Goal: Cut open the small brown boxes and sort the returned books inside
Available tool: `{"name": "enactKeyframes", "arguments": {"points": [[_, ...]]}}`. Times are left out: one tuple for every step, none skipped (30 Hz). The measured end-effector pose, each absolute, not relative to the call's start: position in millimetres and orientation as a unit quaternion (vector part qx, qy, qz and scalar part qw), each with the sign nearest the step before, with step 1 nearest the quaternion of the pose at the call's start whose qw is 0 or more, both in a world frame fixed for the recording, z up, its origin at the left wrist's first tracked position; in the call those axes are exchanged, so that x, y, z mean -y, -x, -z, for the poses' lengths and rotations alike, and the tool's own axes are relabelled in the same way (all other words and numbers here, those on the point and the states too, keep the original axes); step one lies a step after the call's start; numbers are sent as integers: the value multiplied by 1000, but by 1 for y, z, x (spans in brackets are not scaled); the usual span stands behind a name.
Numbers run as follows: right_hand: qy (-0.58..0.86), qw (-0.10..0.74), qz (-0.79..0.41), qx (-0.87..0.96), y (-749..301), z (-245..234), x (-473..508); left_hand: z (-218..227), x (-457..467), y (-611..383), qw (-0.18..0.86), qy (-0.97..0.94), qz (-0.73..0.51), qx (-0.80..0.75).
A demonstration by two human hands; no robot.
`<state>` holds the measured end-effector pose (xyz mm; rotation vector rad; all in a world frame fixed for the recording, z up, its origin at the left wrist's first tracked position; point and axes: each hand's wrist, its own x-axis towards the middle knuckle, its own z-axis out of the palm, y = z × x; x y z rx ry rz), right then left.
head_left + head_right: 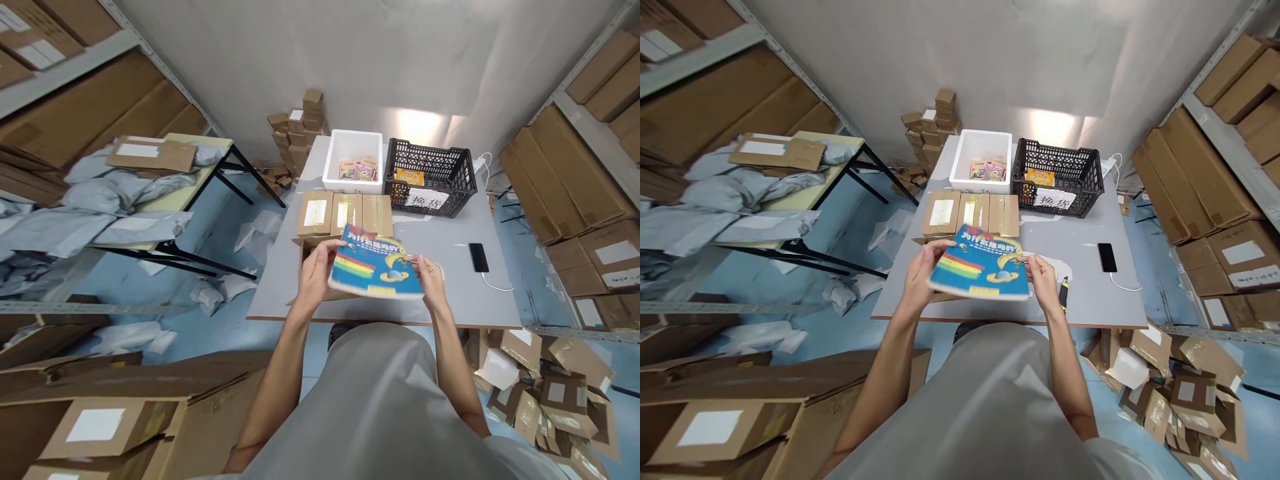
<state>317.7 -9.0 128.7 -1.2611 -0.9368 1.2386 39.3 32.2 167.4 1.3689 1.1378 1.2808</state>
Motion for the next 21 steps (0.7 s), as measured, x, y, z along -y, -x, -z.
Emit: {"name": "enactKeyframes", "arguments": {"points": [[527,539,-524,398,-317,-126,6,-172,-32,-39,444,-573,-520,-451],[521,539,-528,399,-314,-124,1,-177,-31,-40,427,-595,-519,-440],[514,541,-532,399,-310,-122,-4,-183,-30,-43,404,-621,-516,-430],[510,545,-530,402,-304,-121,-11,-189,-28,-49,376,-650,-509,-421],[512,545,-519,414,-298,-120,-18,-195,-26,-59,347,-678,-501,-411],[524,540,-492,439,-291,-120,-23,-199,-22,-71,321,-704,-491,-400],[544,529,-451,470,-284,-122,-27,-201,-17,-86,295,-728,-480,-389],[566,514,-403,503,-279,-124,-27,-202,-10,-103,271,-751,-469,-376],[587,498,-355,530,-275,-126,-23,-200,-2,-121,252,-772,-456,-363],[602,486,-316,549,-273,-129,-15,-195,6,-139,233,-793,-443,-348],[611,480,-292,558,-272,-132,-3,-190,15,-156,213,-813,-430,-331],[615,479,-279,560,-274,-134,12,-183,24,-172,194,-830,-411,-324],[619,480,-267,562,-276,-136,29,-176,32,-185,177,-853,-378,-313],[622,484,-249,563,-280,-137,45,-169,38,-195,162,-869,-352,-306],[624,490,-236,562,-283,-137,60,-164,44,-202,152,-881,-332,-302],[625,496,-226,559,-285,-137,70,-161,47,-205,146,-886,-324,-297],[626,500,-223,556,-287,-135,76,-160,50,-206,148,-885,-333,-291],[628,500,-226,553,-287,-133,76,-162,50,-205,157,-876,-354,-288],[630,494,-234,552,-287,-129,72,-166,50,-202,172,-861,-384,-286],[633,483,-245,554,-286,-125,63,-172,48,-197,194,-842,-414,-288],[635,469,-257,558,-284,-121,50,-179,45,-190,220,-819,-440,-296]]}}
